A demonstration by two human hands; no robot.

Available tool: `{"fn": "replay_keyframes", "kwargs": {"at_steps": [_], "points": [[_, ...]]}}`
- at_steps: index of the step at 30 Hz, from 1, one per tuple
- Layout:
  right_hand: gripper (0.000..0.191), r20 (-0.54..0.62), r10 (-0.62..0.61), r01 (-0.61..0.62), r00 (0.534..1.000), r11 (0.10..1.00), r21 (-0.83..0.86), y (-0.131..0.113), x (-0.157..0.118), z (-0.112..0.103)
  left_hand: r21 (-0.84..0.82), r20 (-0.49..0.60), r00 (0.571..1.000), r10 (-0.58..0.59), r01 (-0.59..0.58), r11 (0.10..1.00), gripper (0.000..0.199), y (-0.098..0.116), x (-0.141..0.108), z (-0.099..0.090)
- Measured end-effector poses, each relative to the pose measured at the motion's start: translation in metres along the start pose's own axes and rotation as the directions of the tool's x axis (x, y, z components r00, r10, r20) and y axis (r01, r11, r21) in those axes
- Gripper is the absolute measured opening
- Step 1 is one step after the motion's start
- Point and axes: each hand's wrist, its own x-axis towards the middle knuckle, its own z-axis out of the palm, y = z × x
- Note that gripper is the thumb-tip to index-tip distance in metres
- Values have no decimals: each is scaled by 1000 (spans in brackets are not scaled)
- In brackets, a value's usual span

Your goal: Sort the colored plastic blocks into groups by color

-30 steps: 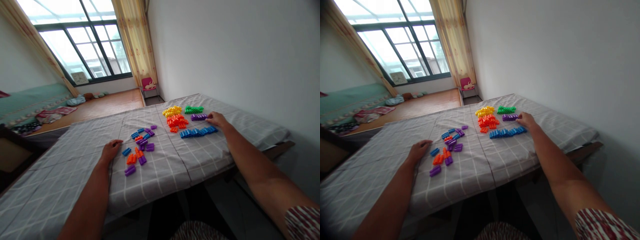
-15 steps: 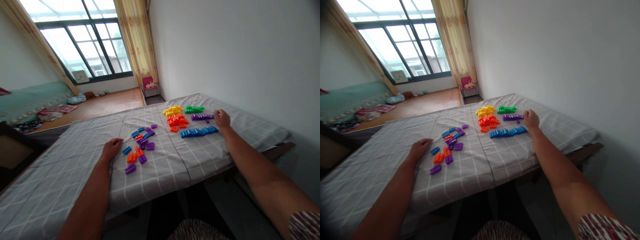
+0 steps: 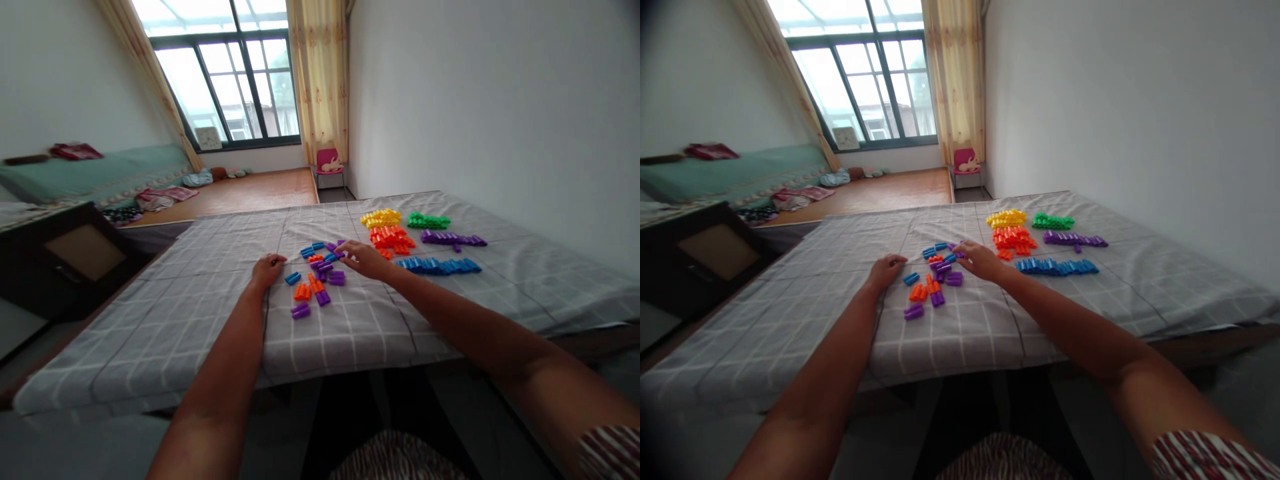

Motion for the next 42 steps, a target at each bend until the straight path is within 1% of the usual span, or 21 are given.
{"fn": "replay_keyframes", "kwargs": {"at_steps": [3, 5, 7, 10, 12, 15, 17, 19, 20, 22, 24, 25, 26, 28, 30, 33, 35, 37, 39, 40, 42], "points": [[32, 102, -55, 61, 993, 997, -54, -11, 19, 27, -27, -4, 1000, -12, 11, 1000, 32, 0, -1, 1], [31, 162, -28, 45, 986, 994, -96, -15, 26, 35, -42, -1, 1000, -15, 15, 999, 32, -1, 0, 2], [28, 186, -1, 25, 982, 992, -123, -17, 29, 35, -51, 8, 1000, -13, 13, 999, 33, -1, 0, 2], [29, 138, 25, -15, 990, 997, -72, -16, 25, 26, -42, 19, 1000, -19, 20, 999, 33, 0, 0, 1], [28, 101, 86, -92, 991, 995, 50, -13, 18, 16, -30, 15, 1000, -11, 12, 999, 33, 1, 1, 1], [30, 87, 223, -239, 971, 923, 303, -3, 5, -6, -16, 7, 1000, 9, -9, 1000, 32, 1, 1, -1], [34, 29, 305, -289, 952, 861, 417, 9, -6, -29, -8, 13, 1000, 19, -19, 1000, 32, -1, 1, -2], [39, -98, 399, -312, 912, 828, 466, 27, -21, -57, -5, 22, 999, 32, -32, 999, 33, -3, 2, -3], [41, -174, 453, -332, 874, 820, 467, 39, -31, -73, 0, 26, 999, 27, -27, 1000, 34, -4, 2, -3], [46, -328, 560, -411, 760, 806, 425, 68, -55, -106, 7, 29, 999, 23, -23, 1000, 35, -6, 4, -4], [46, -451, 624, -540, 638, 780, 316, 101, -84, -136, 9, 35, 999, 23, -23, 1000, 35, -7, 6, -5], [45, -488, 639, -614, 595, 753, 237, 117, -100, -148, 10, 35, 999, 22, -23, 1000, 34, -8, 7, -6], [42, -510, 654, -691, 559, 707, 149, 132, -116, -157, 10, 32, 999, 20, -21, 1000, 34, -8, 7, -6], [38, -516, 690, -817, 507, 576, -33, 159, -145, -167, 11, 22, 1000, 10, -11, 1000, 33, -7, 8, -7], [38, -496, 725, -873, 478, 453, -179, 178, -166, -166, 10, 12, 1000, -2, 2, 1000, 32, -6, 8, -8], [43, -461, 758, -886, 461, 367, -283, 193, -180, -155, 10, 11, 1000, -15, 14, 1000, 33, -3, 7, -9], [46, -467, 760, -890, 452, 354, -286, 197, -182, -151, 15, 15, 1000, -16, 16, 1000, 34, -2, 6, -10], [44, -483, 763, -902, 430, 344, -260, 200, -183, -151, 21, 18, 1000, -10, 10, 1000, 35, -2, 5, -11], [42, -450, 791, -909, 415, 342, -237, 204, -188, -155, 26, 21, 1000, 0, 0, 1000, 35, -2, 5, -11], [40, -412, 808, -906, 421, 357, -227, 206, -192, -157, 28, 22, 1000, 2, -2, 1000, 35, -2, 5, -11], [37, -337, 816, -882, 470, 427, -198, 211, -201, -159, 30, 25, 1000, -4, 4, 1000, 34, -3, 6, -11]]}}
